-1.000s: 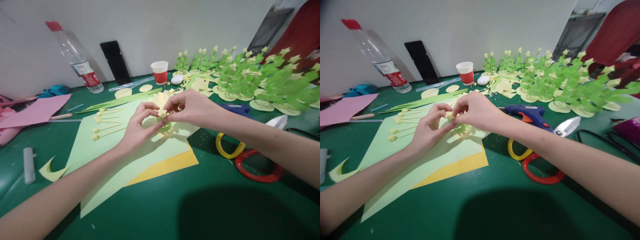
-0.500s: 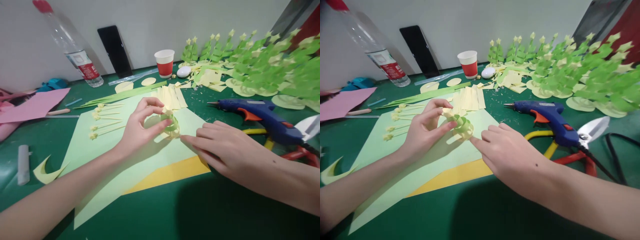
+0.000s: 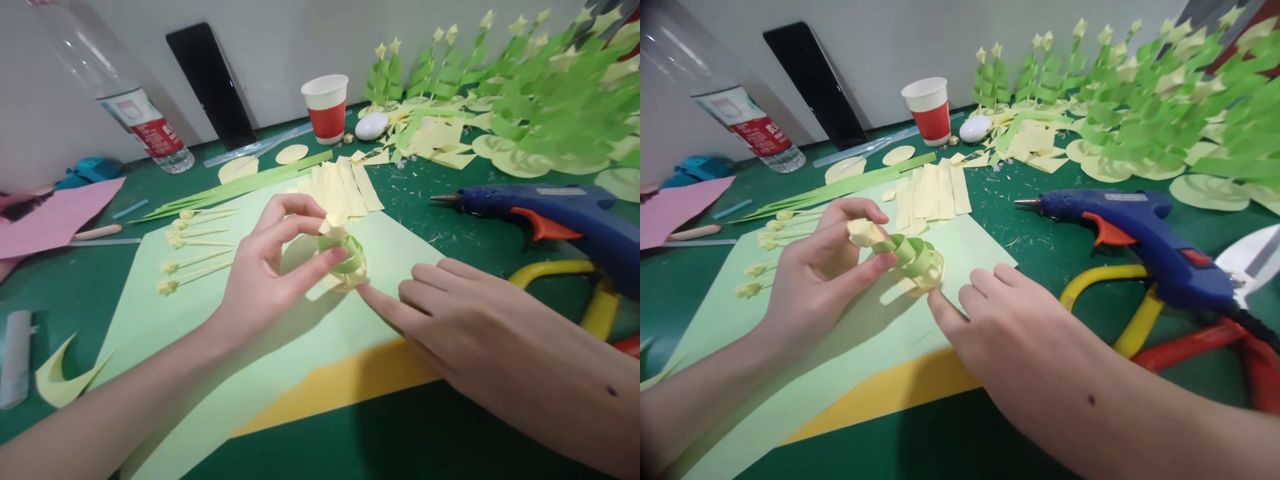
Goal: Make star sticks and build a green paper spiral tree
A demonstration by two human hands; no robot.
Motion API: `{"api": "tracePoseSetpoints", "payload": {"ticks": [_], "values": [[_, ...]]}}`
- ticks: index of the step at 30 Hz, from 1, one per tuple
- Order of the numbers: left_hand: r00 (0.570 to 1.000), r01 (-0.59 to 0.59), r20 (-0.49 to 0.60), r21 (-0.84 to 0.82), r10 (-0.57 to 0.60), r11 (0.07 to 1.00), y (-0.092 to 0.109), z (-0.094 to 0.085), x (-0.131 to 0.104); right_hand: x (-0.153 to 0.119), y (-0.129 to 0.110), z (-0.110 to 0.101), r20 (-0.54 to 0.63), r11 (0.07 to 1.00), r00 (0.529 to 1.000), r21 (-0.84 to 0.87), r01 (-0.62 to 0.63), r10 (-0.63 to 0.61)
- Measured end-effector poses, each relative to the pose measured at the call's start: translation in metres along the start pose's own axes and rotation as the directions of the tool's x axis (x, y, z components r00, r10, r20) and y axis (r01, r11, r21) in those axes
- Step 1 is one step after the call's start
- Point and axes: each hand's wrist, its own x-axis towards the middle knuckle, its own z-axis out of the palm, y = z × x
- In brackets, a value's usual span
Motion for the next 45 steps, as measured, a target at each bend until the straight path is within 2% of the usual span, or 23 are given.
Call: {"api": "tracePoseSetpoints", "payload": {"ticks": [6,12,19,29,32,36,39,45], "values": [[1.0,0.016,0.001,0.049,-0.016,0.999,0.001,0.0,-0.001,0.001,-0.003,0.001,-0.041,0.999,0.999,-0.03,-0.019,0.018],[1.0,-0.005,0.012,0.025,0.005,1.0,0.001,0.0,-0.001,0.002,-0.004,0.003,-0.068,0.999,0.997,0.033,-0.025,0.027],[1.0,-0.004,0.014,-0.013,0.004,1.0,0.0,0.0,-0.001,0.001,-0.005,-0.002,-0.043,0.999,0.998,0.011,-0.048,0.048],[1.0,-0.016,-0.005,-0.098,0.015,0.995,-0.003,0.001,-0.001,-0.003,-0.004,0.0,-0.027,0.998,0.999,-0.054,0.025,-0.026],[0.999,-0.043,-0.024,-0.095,0.04,0.995,-0.004,0.002,-0.001,-0.004,-0.007,-0.009,-0.13,0.993,0.991,-0.115,0.021,-0.036],[0.998,-0.069,-0.017,-0.073,0.068,0.995,-0.005,0.002,-0.002,0.0,-0.016,-0.02,-0.292,0.985,0.952,-0.165,0.048,-0.096],[0.997,-0.08,-0.022,-0.079,0.079,0.994,-0.005,0.002,-0.002,0.011,-0.019,-0.019,-0.3,0.968,0.94,-0.233,0.089,-0.159],[0.994,-0.11,-0.032,-0.08,0.108,0.991,-0.008,0.003,-0.001,0.033,-0.021,-0.006,-0.273,0.932,0.943,-0.351,0.087,-0.191]]}}
